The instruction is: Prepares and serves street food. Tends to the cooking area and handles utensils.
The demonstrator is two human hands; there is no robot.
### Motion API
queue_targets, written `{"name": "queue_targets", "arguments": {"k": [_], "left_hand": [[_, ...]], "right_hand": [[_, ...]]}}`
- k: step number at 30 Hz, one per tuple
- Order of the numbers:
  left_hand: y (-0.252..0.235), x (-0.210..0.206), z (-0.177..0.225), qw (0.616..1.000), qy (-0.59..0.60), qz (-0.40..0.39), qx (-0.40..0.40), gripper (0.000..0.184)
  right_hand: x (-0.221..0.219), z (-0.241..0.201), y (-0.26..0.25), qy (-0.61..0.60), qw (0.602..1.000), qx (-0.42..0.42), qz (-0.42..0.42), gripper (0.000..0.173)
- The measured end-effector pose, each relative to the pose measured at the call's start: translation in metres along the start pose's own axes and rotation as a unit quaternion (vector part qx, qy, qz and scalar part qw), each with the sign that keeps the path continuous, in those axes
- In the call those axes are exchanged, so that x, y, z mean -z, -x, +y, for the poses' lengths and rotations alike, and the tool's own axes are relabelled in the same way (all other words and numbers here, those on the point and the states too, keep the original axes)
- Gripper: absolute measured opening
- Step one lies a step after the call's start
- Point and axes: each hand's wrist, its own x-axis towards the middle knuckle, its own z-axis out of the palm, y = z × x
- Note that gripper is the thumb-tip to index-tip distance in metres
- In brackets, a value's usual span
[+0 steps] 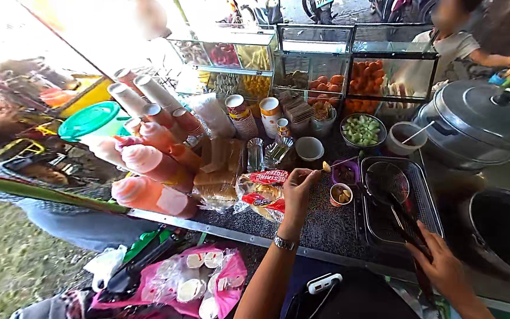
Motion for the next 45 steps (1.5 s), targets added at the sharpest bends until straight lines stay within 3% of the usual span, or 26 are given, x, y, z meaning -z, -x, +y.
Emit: {"name": "queue_targets", "arguments": {"k": [2, 4, 10, 18, 28, 34, 42, 45], "left_hand": [[0.006, -0.008, -0.011, 0.994, 0.093, 0.007, 0.053, 0.002], [0.012, -0.015, -0.017, 0.985, 0.138, 0.017, 0.104, 0.008], [0.019, -0.023, -0.022, 0.977, 0.136, 0.028, 0.165, 0.02], [0.034, -0.017, -0.037, 0.991, 0.004, -0.048, 0.125, 0.017], [0.053, 0.006, -0.038, 0.973, -0.15, -0.145, 0.1, 0.007], [0.066, 0.023, -0.056, 0.967, -0.195, -0.103, 0.123, 0.009], [0.1, 0.042, -0.036, 0.989, -0.131, -0.025, 0.068, 0.004], [0.1, 0.043, -0.034, 0.99, -0.126, -0.029, 0.054, 0.003]], "right_hand": [[0.003, -0.006, 0.003, -0.018, 0.999, 0.002, 0.029, 0.077], [0.005, -0.014, 0.004, -0.014, 0.999, 0.017, 0.049, 0.074], [0.008, -0.019, -0.005, 0.066, 0.991, 0.093, 0.077, 0.066], [0.025, -0.015, -0.016, 0.108, 0.985, 0.131, 0.042, 0.058], [0.03, -0.014, -0.012, 0.116, 0.978, 0.169, 0.031, 0.041], [0.024, 0.007, -0.017, 0.111, 0.99, 0.088, -0.001, 0.043], [0.018, -0.007, -0.035, 0.125, 0.982, 0.101, -0.093, 0.046], [0.019, -0.006, -0.041, 0.105, 0.986, 0.088, -0.098, 0.052]]}}
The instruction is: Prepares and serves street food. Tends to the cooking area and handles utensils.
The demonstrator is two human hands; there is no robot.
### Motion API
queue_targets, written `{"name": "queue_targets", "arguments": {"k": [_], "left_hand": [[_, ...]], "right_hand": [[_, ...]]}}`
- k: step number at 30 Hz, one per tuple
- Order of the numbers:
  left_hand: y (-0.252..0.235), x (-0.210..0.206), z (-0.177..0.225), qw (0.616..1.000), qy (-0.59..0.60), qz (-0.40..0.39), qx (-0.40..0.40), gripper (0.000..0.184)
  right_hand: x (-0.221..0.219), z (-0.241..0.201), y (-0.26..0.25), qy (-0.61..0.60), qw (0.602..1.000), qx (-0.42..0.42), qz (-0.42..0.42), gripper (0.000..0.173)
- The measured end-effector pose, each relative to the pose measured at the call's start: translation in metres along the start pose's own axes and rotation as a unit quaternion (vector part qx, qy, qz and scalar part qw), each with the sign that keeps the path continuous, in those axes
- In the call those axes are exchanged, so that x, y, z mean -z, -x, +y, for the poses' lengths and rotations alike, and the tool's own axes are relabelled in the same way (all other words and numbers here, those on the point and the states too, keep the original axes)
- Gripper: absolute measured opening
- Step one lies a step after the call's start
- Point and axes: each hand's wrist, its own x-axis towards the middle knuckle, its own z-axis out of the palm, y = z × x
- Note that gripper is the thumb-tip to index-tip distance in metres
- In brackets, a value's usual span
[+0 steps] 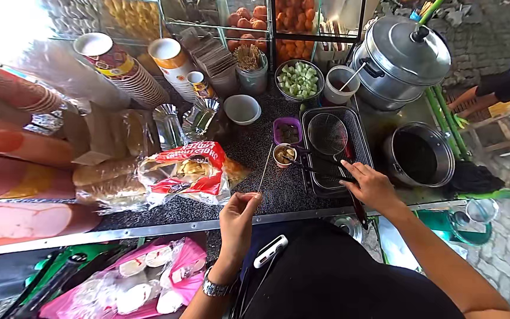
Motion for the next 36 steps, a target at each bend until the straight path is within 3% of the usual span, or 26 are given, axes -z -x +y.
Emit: {"name": "queue_targets", "arguments": {"k": [2, 4, 7, 11, 13, 17, 19, 21, 24, 27, 29, 31, 33, 36], "left_hand": [[-0.001, -0.001, 0.0, 0.998, -0.044, -0.034, -0.017, 0.002], [-0.003, -0.007, -0.005, 0.979, -0.156, -0.1, -0.084, 0.012], [-0.009, -0.035, -0.005, 0.903, -0.324, -0.217, -0.181, 0.02], [-0.029, -0.097, 0.002, 0.788, -0.465, -0.388, -0.112, 0.03], [-0.041, -0.125, -0.004, 0.753, -0.495, -0.426, -0.082, 0.035], [-0.057, -0.159, -0.027, 0.722, -0.539, -0.431, -0.054, 0.046], [-0.058, -0.158, -0.03, 0.723, -0.531, -0.438, -0.055, 0.064], [-0.053, -0.146, -0.024, 0.738, -0.502, -0.441, -0.091, 0.067], [-0.042, -0.11, -0.001, 0.784, -0.448, -0.397, -0.164, 0.055], [-0.029, -0.061, 0.026, 0.862, -0.379, -0.217, -0.257, 0.039], [-0.029, -0.021, 0.043, 0.887, -0.366, -0.073, -0.272, 0.028], [-0.032, 0.03, 0.058, 0.889, -0.4, 0.017, -0.223, 0.024], [-0.037, 0.077, 0.067, 0.875, -0.46, 0.057, -0.141, 0.034], [-0.055, 0.123, 0.064, 0.843, -0.537, -0.005, -0.036, 0.06]], "right_hand": [[0.007, 0.008, 0.004, -0.03, 0.999, -0.038, 0.006, 0.057], [0.017, 0.019, 0.013, -0.058, 0.993, -0.103, 0.018, 0.06], [0.023, 0.036, 0.034, -0.076, 0.978, -0.192, 0.042, 0.064], [0.02, 0.036, 0.056, -0.066, 0.962, -0.264, 0.023, 0.069], [0.017, 0.028, 0.061, -0.059, 0.953, -0.298, 0.001, 0.07], [0.001, 0.014, 0.059, -0.069, 0.934, -0.35, -0.03, 0.077], [-0.009, 0.011, 0.05, -0.074, 0.927, -0.367, -0.037, 0.083], [-0.015, 0.007, 0.039, -0.068, 0.925, -0.372, -0.03, 0.088], [-0.019, 0.005, 0.023, -0.059, 0.934, -0.353, 0.009, 0.088], [-0.017, 0.016, 0.018, -0.072, 0.947, -0.311, 0.026, 0.08], [-0.014, 0.021, 0.017, -0.078, 0.958, -0.267, 0.062, 0.077], [-0.006, 0.016, 0.012, -0.09, 0.968, -0.208, 0.104, 0.071], [0.005, -0.002, 0.002, -0.094, 0.977, -0.132, 0.14, 0.064], [0.029, -0.057, -0.027, -0.115, 0.983, 0.008, 0.143, 0.053]]}}
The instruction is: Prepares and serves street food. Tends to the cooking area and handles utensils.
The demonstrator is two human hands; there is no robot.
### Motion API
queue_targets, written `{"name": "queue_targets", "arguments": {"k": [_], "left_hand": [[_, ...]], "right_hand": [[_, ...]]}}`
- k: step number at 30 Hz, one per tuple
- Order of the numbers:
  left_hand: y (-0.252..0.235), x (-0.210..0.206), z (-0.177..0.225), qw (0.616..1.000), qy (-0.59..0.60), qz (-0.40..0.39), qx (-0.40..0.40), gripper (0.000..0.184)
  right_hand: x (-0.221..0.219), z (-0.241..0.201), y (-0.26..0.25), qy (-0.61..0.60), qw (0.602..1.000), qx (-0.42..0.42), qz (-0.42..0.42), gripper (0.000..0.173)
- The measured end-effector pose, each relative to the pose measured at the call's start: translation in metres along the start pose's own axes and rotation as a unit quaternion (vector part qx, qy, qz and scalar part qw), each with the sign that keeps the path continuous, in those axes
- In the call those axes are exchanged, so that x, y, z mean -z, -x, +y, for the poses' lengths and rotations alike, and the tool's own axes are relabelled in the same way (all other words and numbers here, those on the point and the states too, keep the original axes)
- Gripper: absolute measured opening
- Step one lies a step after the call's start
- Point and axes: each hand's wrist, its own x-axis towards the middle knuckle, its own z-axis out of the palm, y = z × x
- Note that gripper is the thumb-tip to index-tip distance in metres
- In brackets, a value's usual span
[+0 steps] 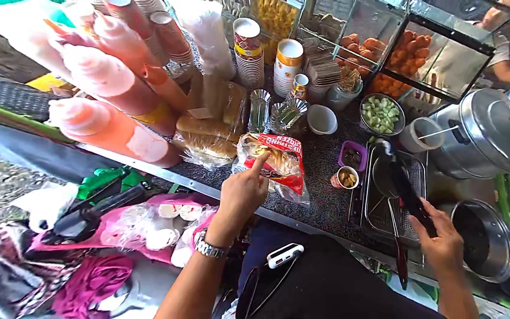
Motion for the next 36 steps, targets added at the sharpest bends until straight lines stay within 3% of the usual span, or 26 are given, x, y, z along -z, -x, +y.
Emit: {"name": "queue_targets", "arguments": {"k": [2, 5, 8, 10, 12, 16, 19, 21, 24, 27, 31, 34, 36], "left_hand": [[-0.011, 0.003, -0.017, 0.994, -0.033, -0.102, -0.012, 0.059], [-0.019, 0.008, -0.031, 0.971, -0.057, -0.222, -0.064, 0.03], [-0.021, 0.016, -0.05, 0.93, -0.071, -0.354, -0.065, 0.031], [-0.021, 0.019, -0.067, 0.913, -0.06, -0.396, -0.074, 0.035], [-0.022, 0.021, -0.084, 0.923, 0.002, -0.369, -0.112, 0.039], [-0.03, 0.028, -0.105, 0.953, 0.184, -0.188, -0.153, 0.045], [-0.04, 0.036, -0.113, 0.963, 0.231, -0.087, -0.112, 0.046], [-0.046, 0.036, -0.118, 0.969, 0.233, -0.046, -0.075, 0.048], [-0.053, 0.029, -0.123, 0.959, 0.27, -0.082, -0.008, 0.057], [-0.057, 0.02, -0.124, 0.92, 0.347, -0.17, 0.061, 0.063], [-0.055, 0.008, -0.119, 0.86, 0.46, -0.199, 0.099, 0.065], [-0.062, 0.001, -0.111, 0.824, 0.53, -0.175, 0.093, 0.06], [-0.069, -0.001, -0.107, 0.814, 0.543, -0.181, 0.096, 0.051]], "right_hand": [[-0.008, -0.051, -0.024, -0.009, 0.995, 0.083, -0.051, 0.047], [-0.041, -0.112, -0.054, 0.078, 0.975, 0.159, -0.132, 0.041], [-0.079, -0.13, -0.075, 0.154, 0.959, 0.107, -0.211, 0.038], [-0.093, -0.124, -0.077, 0.152, 0.959, 0.062, -0.232, 0.04], [-0.094, -0.119, -0.071, 0.111, 0.967, 0.064, -0.221, 0.045], [-0.072, -0.1, -0.038, -0.042, 0.99, 0.032, -0.131, 0.056], [-0.056, -0.085, -0.008, -0.021, 0.995, -0.092, 0.013, 0.066], [-0.055, -0.067, 0.007, 0.055, 0.97, -0.226, 0.068, 0.072], [-0.065, -0.028, 0.02, 0.11, 0.902, -0.416, 0.044, 0.084], [-0.076, 0.004, 0.015, 0.115, 0.863, -0.493, -0.006, 0.098], [-0.074, -0.001, -0.002, 0.117, 0.882, -0.455, -0.041, 0.099], [-0.082, -0.069, -0.038, 0.039, 0.941, -0.334, -0.027, 0.071], [-0.11, -0.128, -0.06, -0.032, 0.965, -0.253, -0.06, 0.067]]}}
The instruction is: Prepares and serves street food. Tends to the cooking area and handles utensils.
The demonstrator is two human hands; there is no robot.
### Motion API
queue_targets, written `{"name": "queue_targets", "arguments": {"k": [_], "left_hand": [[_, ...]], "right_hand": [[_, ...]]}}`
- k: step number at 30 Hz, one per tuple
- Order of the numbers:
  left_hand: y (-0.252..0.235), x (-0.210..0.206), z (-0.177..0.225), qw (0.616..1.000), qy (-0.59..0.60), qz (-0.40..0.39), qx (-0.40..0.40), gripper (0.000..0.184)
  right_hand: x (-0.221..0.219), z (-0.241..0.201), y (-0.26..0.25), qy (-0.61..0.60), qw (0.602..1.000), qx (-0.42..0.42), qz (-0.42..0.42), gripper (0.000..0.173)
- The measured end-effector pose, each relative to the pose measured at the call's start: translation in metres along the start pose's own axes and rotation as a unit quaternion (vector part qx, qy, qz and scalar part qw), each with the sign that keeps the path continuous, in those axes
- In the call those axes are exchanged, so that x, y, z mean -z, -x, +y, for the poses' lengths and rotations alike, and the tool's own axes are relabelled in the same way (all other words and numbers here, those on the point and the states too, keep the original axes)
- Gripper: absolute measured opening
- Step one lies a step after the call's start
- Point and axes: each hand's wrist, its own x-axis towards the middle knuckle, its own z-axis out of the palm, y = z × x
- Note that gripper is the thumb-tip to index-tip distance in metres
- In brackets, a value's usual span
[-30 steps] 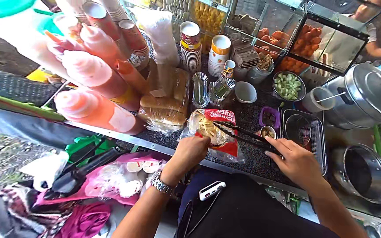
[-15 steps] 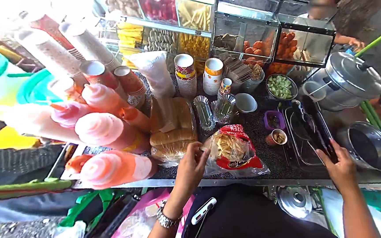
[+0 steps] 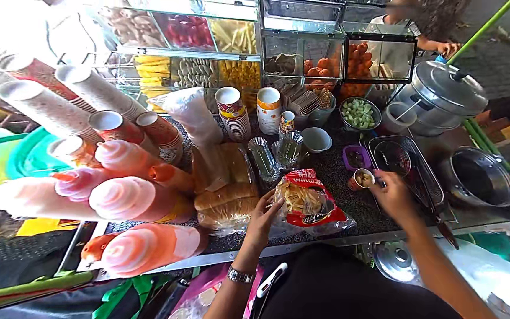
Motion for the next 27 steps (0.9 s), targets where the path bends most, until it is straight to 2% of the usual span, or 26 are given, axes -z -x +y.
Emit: {"name": "queue_targets", "arguments": {"k": [3, 4, 6, 8, 9, 10, 12, 14, 16, 18, 20, 22, 24, 25, 26, 27], "left_hand": [[-0.008, -0.004, 0.005, 0.999, 0.013, -0.022, 0.018, 0.032], [-0.01, -0.004, 0.005, 0.999, 0.027, -0.028, 0.019, 0.029], [-0.016, 0.0, 0.003, 0.996, 0.08, -0.039, 0.02, 0.03], [-0.02, 0.006, 0.006, 0.988, 0.147, -0.022, 0.046, 0.033], [-0.021, 0.01, 0.006, 0.981, 0.183, -0.006, 0.063, 0.037], [-0.022, 0.013, 0.005, 0.971, 0.222, 0.009, 0.084, 0.042], [-0.025, 0.013, -0.006, 0.954, 0.277, 0.015, 0.116, 0.045], [-0.028, 0.011, -0.025, 0.94, 0.32, 0.007, 0.115, 0.045], [-0.032, 0.003, -0.034, 0.928, 0.35, 0.032, 0.12, 0.045], [-0.038, -0.001, -0.04, 0.908, 0.399, 0.035, 0.125, 0.053], [-0.045, -0.001, -0.037, 0.886, 0.449, 0.019, 0.117, 0.06], [-0.046, -0.003, -0.029, 0.88, 0.461, 0.008, 0.112, 0.063], [-0.046, -0.003, -0.03, 0.897, 0.423, -0.006, 0.128, 0.061], [-0.047, -0.002, -0.03, 0.922, 0.361, -0.005, 0.138, 0.055], [-0.045, 0.001, -0.029, 0.956, 0.264, -0.007, 0.129, 0.042], [-0.042, 0.005, -0.027, 0.984, 0.151, -0.017, 0.091, 0.027]], "right_hand": [[-0.056, -0.058, 0.001, -0.014, 0.99, 0.047, -0.135, 0.088], [-0.072, -0.067, -0.003, -0.011, 0.984, 0.053, -0.167, 0.084], [-0.095, -0.07, -0.012, -0.054, 0.976, 0.065, -0.198, 0.052], [-0.102, -0.064, -0.019, -0.191, 0.957, 0.007, -0.217, 0.029], [-0.1, -0.06, -0.022, -0.289, 0.925, -0.043, -0.242, 0.023], [-0.096, -0.057, -0.023, -0.394, 0.872, -0.096, -0.272, 0.022], [-0.091, -0.053, -0.021, -0.554, 0.755, -0.174, -0.306, 0.03], [-0.096, -0.057, -0.017, -0.652, 0.67, -0.234, -0.268, 0.039], [-0.105, -0.067, -0.016, -0.711, 0.612, -0.291, -0.192, 0.046], [-0.115, -0.075, -0.013, -0.745, 0.568, -0.329, -0.118, 0.048], [-0.117, -0.08, -0.013, -0.741, 0.565, -0.354, -0.079, 0.047], [-0.112, -0.079, -0.014, -0.711, 0.6, -0.359, -0.072, 0.044], [-0.111, -0.063, -0.023, -0.673, 0.636, -0.36, -0.114, 0.047], [-0.112, -0.055, -0.028, -0.641, 0.667, -0.356, -0.132, 0.048], [-0.111, -0.048, -0.034, -0.59, 0.721, -0.335, -0.141, 0.045], [-0.106, -0.043, -0.038, -0.519, 0.792, -0.286, -0.145, 0.039]]}}
